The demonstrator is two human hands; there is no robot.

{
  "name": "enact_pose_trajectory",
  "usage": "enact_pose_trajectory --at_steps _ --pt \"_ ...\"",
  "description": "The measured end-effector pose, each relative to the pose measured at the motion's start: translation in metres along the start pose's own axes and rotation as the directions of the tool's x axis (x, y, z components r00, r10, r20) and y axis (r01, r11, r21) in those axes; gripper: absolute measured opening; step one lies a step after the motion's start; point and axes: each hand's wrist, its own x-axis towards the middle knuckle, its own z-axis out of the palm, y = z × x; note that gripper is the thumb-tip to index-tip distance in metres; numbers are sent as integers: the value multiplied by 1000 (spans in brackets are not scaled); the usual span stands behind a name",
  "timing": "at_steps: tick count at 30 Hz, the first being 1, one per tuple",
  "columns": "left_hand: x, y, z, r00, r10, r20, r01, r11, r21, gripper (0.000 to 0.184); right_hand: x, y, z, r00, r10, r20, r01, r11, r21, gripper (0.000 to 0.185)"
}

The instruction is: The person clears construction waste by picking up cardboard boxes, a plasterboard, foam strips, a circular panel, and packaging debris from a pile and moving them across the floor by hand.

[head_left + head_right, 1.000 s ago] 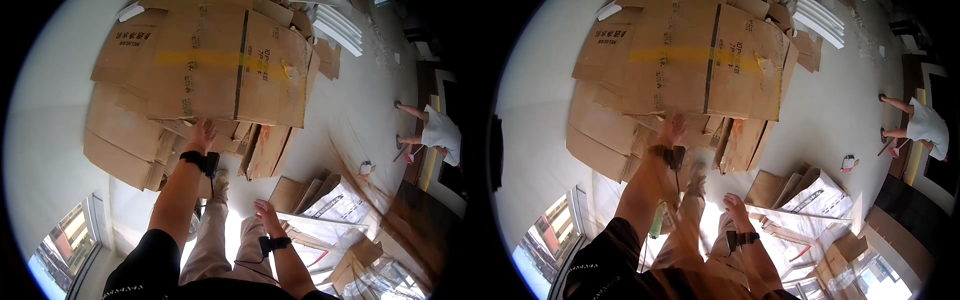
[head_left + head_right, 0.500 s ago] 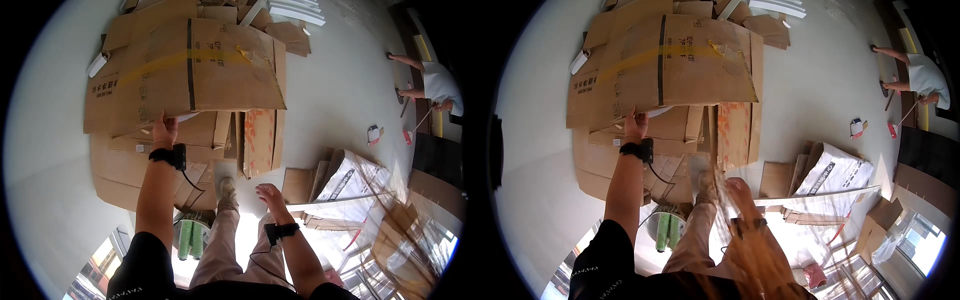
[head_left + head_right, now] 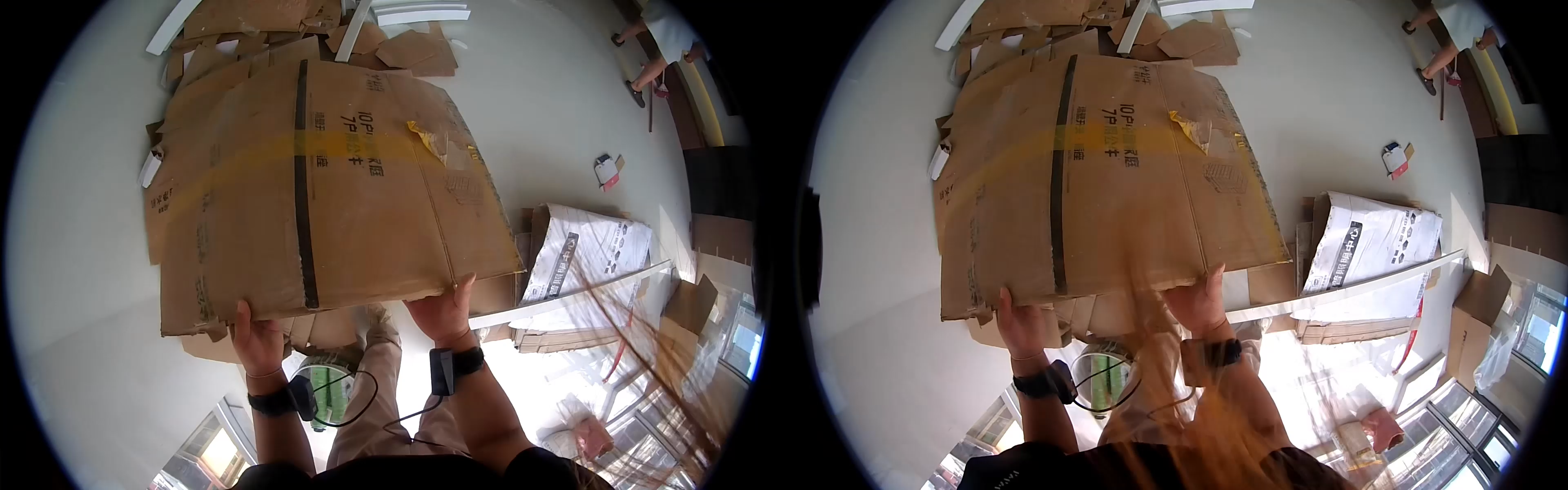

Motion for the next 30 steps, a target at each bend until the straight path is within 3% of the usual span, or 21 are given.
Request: enact_pose_trajectory --at_steps 1,5,6,13,17,19,20,21,22,24,25,26,28,29,30 --pt "-10 -12 12 1000 -8 29 7 999 32 39 -11 -19 -5 999 -32 -20 33 998 54 84" --pt "-36 -81 65 994 -12 111 -12 977 213 42 -82 -86 -29 956 -203 -212 198 979 -46 71" --pt "-44 -101 85 986 -49 160 12 975 220 43 -98 -102 -34 941 -262 -216 261 965 -31 62" --pt "-153 -214 232 889 -162 428 14 945 328 51 -223 -239 -65 722 -599 -347 617 784 -68 51" --pt "-237 -255 261 839 -316 443 116 899 422 46 -327 -304 -71 590 -735 -333 719 667 -198 55" --pt "-280 -274 248 695 -524 493 128 764 633 42 -392 -329 -83 509 -785 -354 756 604 -251 55" --pt "-300 -282 238 586 -644 492 67 643 763 39 -424 -339 -88 421 -828 -369 774 541 -330 55" --pt "-317 -287 240 504 -722 474 3 550 835 38 -463 -346 -101 425 -841 -334 774 529 -348 53" --pt "-335 -291 243 416 -790 450 -82 460 884 36 -501 -350 -105 393 -828 -400 768 535 -353 51" --pt "-376 -304 271 335 -746 576 -92 582 808 33 -560 -362 -112 323 -895 -308 768 438 -467 49" --pt "-395 -314 280 290 -721 630 -87 635 767 31 -576 -375 -105 257 -894 -367 714 431 -551 65" --pt "-410 -327 276 281 -786 551 -94 549 831 30 -592 -389 -105 244 -886 -394 716 439 -544 64" --pt "-434 -381 243 121 -769 628 -154 610 777 29 -637 -434 -146 310 -877 -368 573 481 -664 56" --pt "-446 -416 224 30 -766 642 -213 622 753 30 -644 -460 -163 331 -862 -384 597 506 -623 52" --pt "-464 -453 211 26 -772 635 -133 627 768 35 -644 -487 -179 354 -845 -401 619 533 -577 48"
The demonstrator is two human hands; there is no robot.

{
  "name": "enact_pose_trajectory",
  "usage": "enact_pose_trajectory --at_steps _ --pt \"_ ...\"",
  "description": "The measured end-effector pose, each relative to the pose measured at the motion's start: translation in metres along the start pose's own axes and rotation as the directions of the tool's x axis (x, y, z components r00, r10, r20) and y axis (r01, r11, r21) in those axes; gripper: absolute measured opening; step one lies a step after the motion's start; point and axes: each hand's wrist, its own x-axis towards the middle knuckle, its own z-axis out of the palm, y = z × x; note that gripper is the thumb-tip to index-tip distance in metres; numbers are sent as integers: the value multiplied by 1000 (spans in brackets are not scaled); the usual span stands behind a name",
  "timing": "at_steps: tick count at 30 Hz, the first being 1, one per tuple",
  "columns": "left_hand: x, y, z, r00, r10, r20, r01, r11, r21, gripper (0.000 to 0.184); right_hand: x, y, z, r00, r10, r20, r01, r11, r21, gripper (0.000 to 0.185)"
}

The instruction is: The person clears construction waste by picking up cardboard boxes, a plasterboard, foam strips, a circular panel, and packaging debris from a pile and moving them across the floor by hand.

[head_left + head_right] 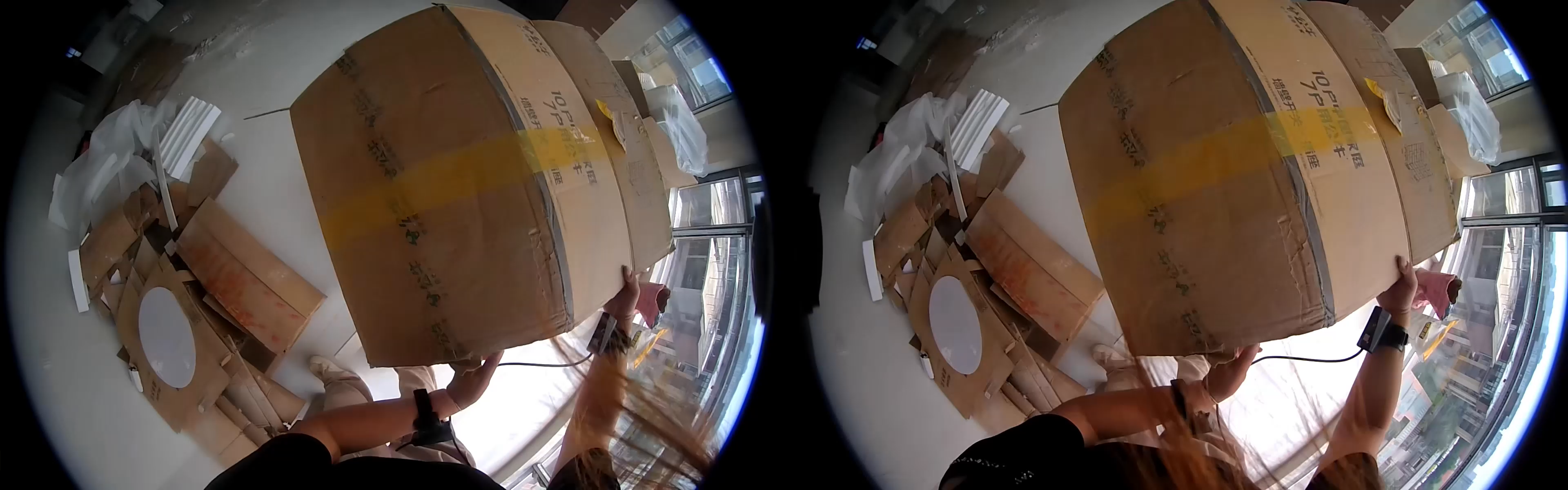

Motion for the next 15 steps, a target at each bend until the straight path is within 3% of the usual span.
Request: enact_pose_trajectory --at_steps 1,2,3,4,5,6,7,8,9,10,11,12,14,15 --pt "11 -20 12 1000 -15 7 15 997 -80 41 28 -3 -6 999 -16 30 18 998 -63 44" --pt "29 -6 9 906 -406 118 422 847 -324 46 55 -2 -26 999 27 21 -27 999 18 39" --pt "47 10 6 662 -682 309 727 487 -483 52 89 2 -55 999 -3 -33 5 999 47 36" --pt "43 -10 5 709 -587 389 702 641 -312 52 121 6 -103 996 -46 72 49 998 -47 35" --pt "35 -30 2 722 -493 485 622 770 -142 53 142 12 -115 982 -13 -189 2 998 -59 49" --pt "31 -36 -10 882 -307 357 324 946 11 52 143 22 -89 906 -27 -422 -122 938 -324 58" --pt "25 -36 -34 961 -55 271 -2 979 205 51 143 33 -55 782 -110 -614 -297 800 -521 67" --pt "44 24 -67 939 -315 139 265 920 289 52 160 55 -65 821 -246 -516 -292 595 -748 73" --pt "56 37 -102 975 -222 -24 215 901 376 53 170 81 -77 862 -337 -380 -270 329 -905 79" --pt "68 72 -134 956 -206 -207 278 862 424 53 164 101 -66 921 -312 -234 -186 177 -967 78" --pt "75 94 -167 945 2 -327 201 786 584 53 155 124 -38 961 -263 -79 -76 24 -997 77" --pt "81 128 -191 887 126 -443 221 727 650 55 136 144 -2 980 -194 -50 -50 5 -999 76" --pt "85 200 -213 796 406 -448 110 631 768 58 105 204 23 986 -102 132 132 -6 -991 73" --pt "86 228 -214 768 488 -416 37 614 789 60 85 227 43 991 11 131 129 104 -986 74"
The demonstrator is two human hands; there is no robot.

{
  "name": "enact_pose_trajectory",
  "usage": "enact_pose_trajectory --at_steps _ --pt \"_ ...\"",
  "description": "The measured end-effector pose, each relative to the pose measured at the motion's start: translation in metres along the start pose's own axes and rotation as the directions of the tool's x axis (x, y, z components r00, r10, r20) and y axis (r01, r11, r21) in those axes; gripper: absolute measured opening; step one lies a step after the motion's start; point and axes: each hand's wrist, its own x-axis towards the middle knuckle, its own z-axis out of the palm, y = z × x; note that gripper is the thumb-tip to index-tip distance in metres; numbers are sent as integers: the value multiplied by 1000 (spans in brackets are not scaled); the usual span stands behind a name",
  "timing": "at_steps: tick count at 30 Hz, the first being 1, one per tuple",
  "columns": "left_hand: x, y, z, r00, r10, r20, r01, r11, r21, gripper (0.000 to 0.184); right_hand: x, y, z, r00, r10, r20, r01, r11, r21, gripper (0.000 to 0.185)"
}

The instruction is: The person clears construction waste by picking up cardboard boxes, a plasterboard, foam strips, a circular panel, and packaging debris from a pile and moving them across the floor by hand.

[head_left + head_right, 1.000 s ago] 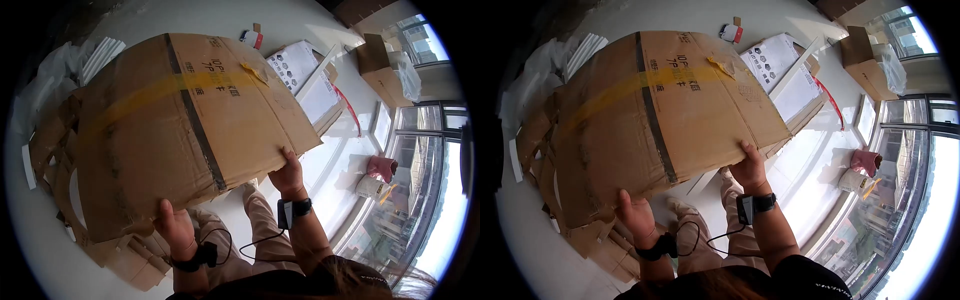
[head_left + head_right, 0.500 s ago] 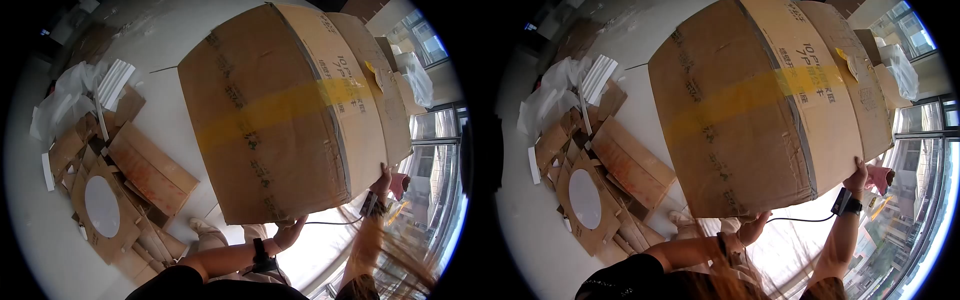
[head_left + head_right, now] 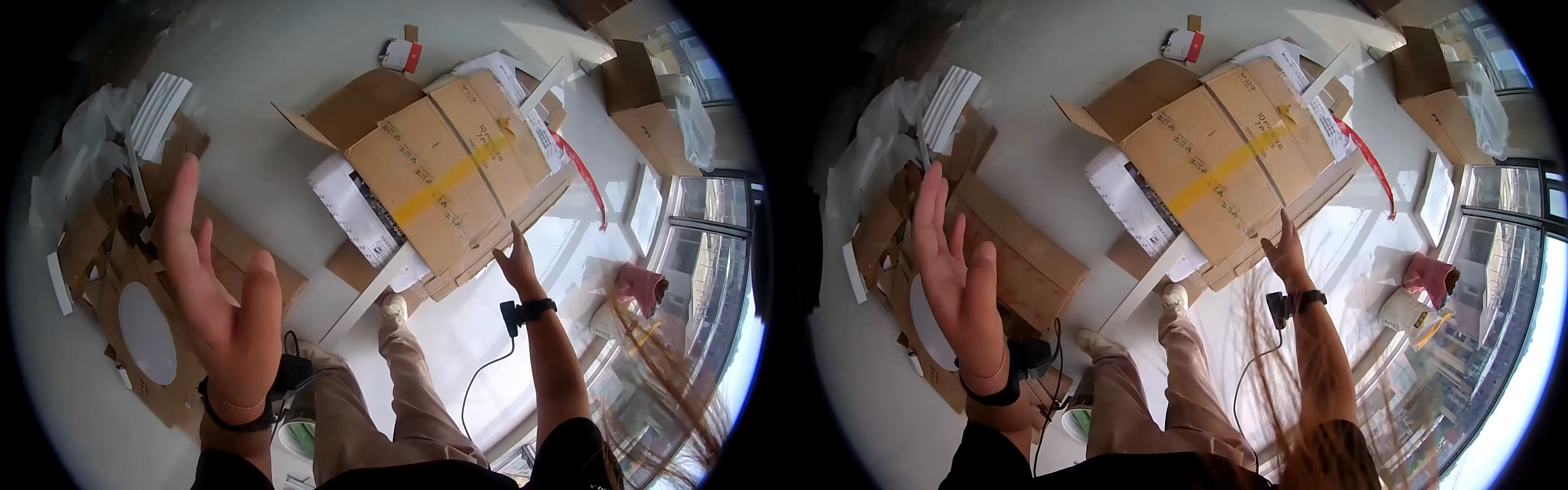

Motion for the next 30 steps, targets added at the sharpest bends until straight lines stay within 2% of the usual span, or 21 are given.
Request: enact_pose_trajectory --at_steps 1,2,4,6,9,12,15,16,19,20,21,22,23,25,26,27,29,30 --pt "9 15 -12 995 77 -59 -78 997 -16 63 -19 -17 26 997 34 72 -34 999 3 75" --pt "14 24 -21 990 136 -43 -137 990 -23 67 -36 -23 53 992 -17 124 17 1000 5 76" --pt "17 31 -27 979 206 -9 -206 977 -53 66 -65 -48 94 973 17 230 -30 998 54 75" --pt "19 25 -37 976 219 -2 -218 973 -77 66 -82 -88 114 932 117 344 -161 982 103 75" --pt "16 4 -61 978 205 -49 -208 973 -95 65 -92 -102 154 938 47 343 -93 989 118 75" --pt "15 -25 -87 983 158 -96 -167 981 -101 64 -89 -123 172 943 -12 332 -37 989 140 72" --pt "7 -59 -121 986 101 -135 -116 988 -106 64 -83 -147 182 925 -3 380 -22 998 62 71" --pt "3 -69 -137 986 70 -150 -87 990 -108 63 -82 -154 189 931 -55 360 36 998 59 70" --pt "-13 -92 -192 983 -46 -177 28 994 -107 63 -96 -175 194 927 -56 370 40 998 50 69" --pt "-25 -103 -210 978 -90 -189 75 993 -89 63 -85 -177 207 925 -78 371 67 997 43 69" --pt "-38 -114 -227 970 -129 -208 117 991 -66 63 -85 -170 222 921 -176 347 169 984 51 68" --pt "-48 -127 -239 967 -153 -204 152 988 -23 62 -81 -177 232 911 -99 400 111 994 -7 69" --pt "-58 -141 -251 964 -178 -200 185 982 21 62 -78 -191 243 905 -127 407 138 990 2 70" --pt "-82 -151 -273 970 -240 27 218 918 332 59 -95 -225 256 890 -127 438 145 989 -10 69" --pt "-94 -156 -285 954 -267 140 172 864 473 58 -102 -266 257 851 -141 505 133 990 53 68" --pt "-102 -151 -301 897 -313 311 67 793 605 56 -107 -269 276 850 -152 505 147 988 50 68" --pt "-119 -149 -333 834 -252 490 -147 754 640 46 -115 -273 313 834 -164 526 166 985 44 67" --pt "-124 -151 -346 826 -199 527 -226 740 634 45 -120 -282 331 824 -164 543 168 985 43 67"
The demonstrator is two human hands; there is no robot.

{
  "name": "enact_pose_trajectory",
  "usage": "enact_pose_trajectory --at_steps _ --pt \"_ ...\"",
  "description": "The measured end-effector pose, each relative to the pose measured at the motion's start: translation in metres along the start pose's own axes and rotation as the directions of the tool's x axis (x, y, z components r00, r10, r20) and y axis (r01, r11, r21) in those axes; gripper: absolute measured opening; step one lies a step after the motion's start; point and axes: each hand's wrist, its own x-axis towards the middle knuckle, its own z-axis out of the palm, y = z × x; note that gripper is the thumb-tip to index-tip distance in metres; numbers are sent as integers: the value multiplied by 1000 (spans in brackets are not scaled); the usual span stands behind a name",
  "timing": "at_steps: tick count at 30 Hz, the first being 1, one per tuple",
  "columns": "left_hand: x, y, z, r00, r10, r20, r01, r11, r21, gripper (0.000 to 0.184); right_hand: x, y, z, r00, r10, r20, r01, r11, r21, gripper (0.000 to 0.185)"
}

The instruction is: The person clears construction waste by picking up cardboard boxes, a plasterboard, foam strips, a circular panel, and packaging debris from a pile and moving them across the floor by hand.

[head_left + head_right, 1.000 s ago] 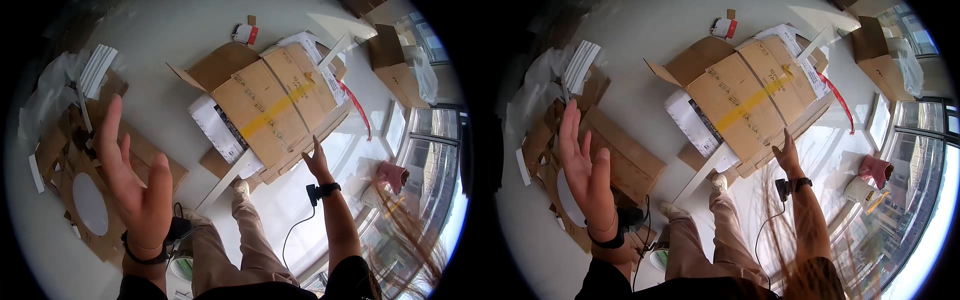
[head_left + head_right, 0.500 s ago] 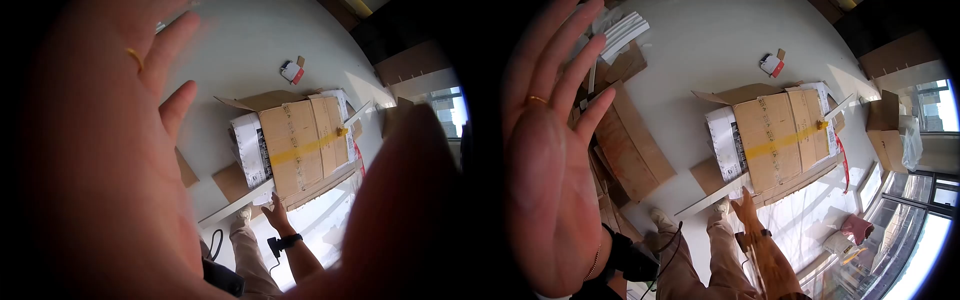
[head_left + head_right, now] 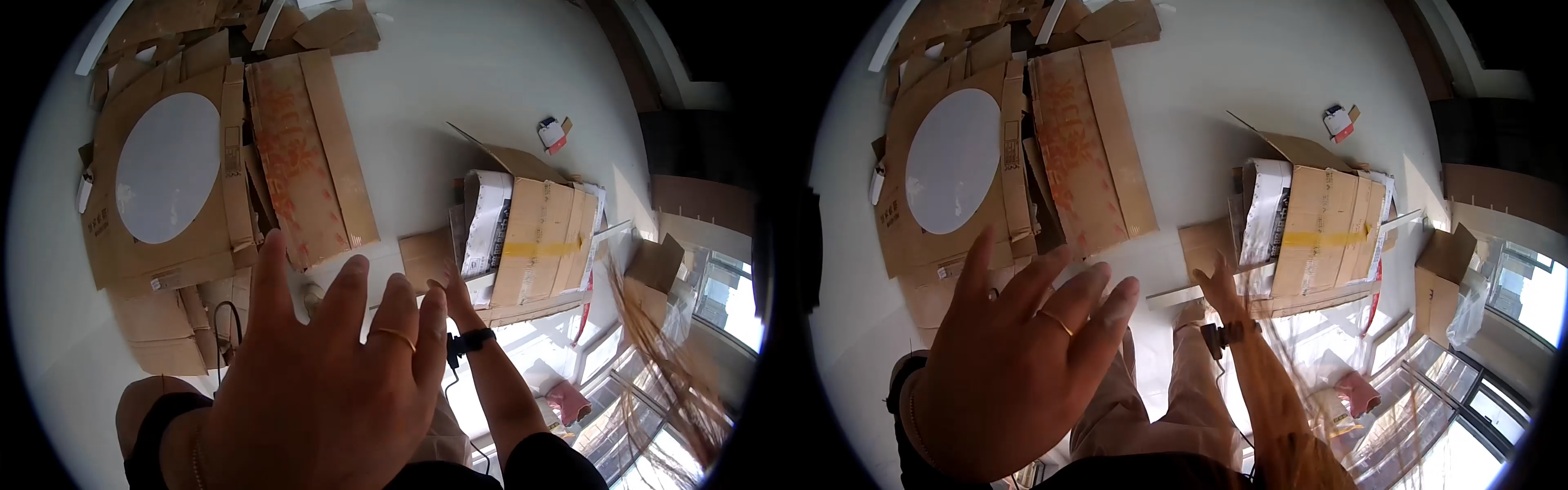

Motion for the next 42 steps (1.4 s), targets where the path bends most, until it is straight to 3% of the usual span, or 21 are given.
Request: enact_pose_trajectory --at_steps 4,5,6,8,14,15,16,17,18,21,23,25,30,39,42 --pt "-23 -39 0 988 -31 -149 26 999 -38 39 -5 -115 40 998 -16 64 11 997 78 67" --pt "-33 -45 -1 981 -55 -186 49 998 -37 38 8 -89 67 981 -194 11 193 981 13 67" --pt "-46 -53 -3 972 -78 -223 70 997 -43 37 18 -78 87 974 -225 29 226 972 -66 68" --pt "-67 -69 -8 959 -130 -251 113 990 -82 34 6 -137 97 981 -132 143 122 990 76 69" --pt "-139 -107 -17 867 -359 -346 308 931 -196 27 1 -191 134 978 -133 161 135 991 -1 70" --pt "-152 -115 -13 839 -420 -347 366 906 -211 25 11 -173 143 965 -183 189 180 983 30 69" --pt "-162 -124 -5 811 -476 -341 422 879 -222 24 15 -178 145 966 -161 204 175 983 -51 69" --pt "-169 -135 5 818 -497 -291 447 866 -223 23 20 -187 145 966 -133 221 162 980 -116 69" --pt "-173 -147 19 838 -499 -219 459 863 -209 26 28 -162 154 950 -213 228 240 966 -99 69" --pt "-165 -167 52 838 -544 -47 540 839 -73 30 30 -175 155 947 -129 293 187 966 -180 66" --pt "-153 -165 52 837 -541 79 537 841 66 33 47 -141 166 928 -208 310 253 961 -112 67" --pt "-142 -163 50 862 -497 100 485 866 123 33 48 -142 165 929 -174 326 228 964 -135 67" --pt "-129 -157 45 908 -418 18 417 907 51 34 35 -169 176 911 -164 377 241 956 -167 67" --pt "-128 -149 35 927 -368 -74 365 930 -54 34 26 -229 250 844 -290 452 323 946 2 66" --pt "-133 -154 32 934 -347 -90 339 937 -88 34 29 -222 236 854 -286 434 323 946 -13 66"
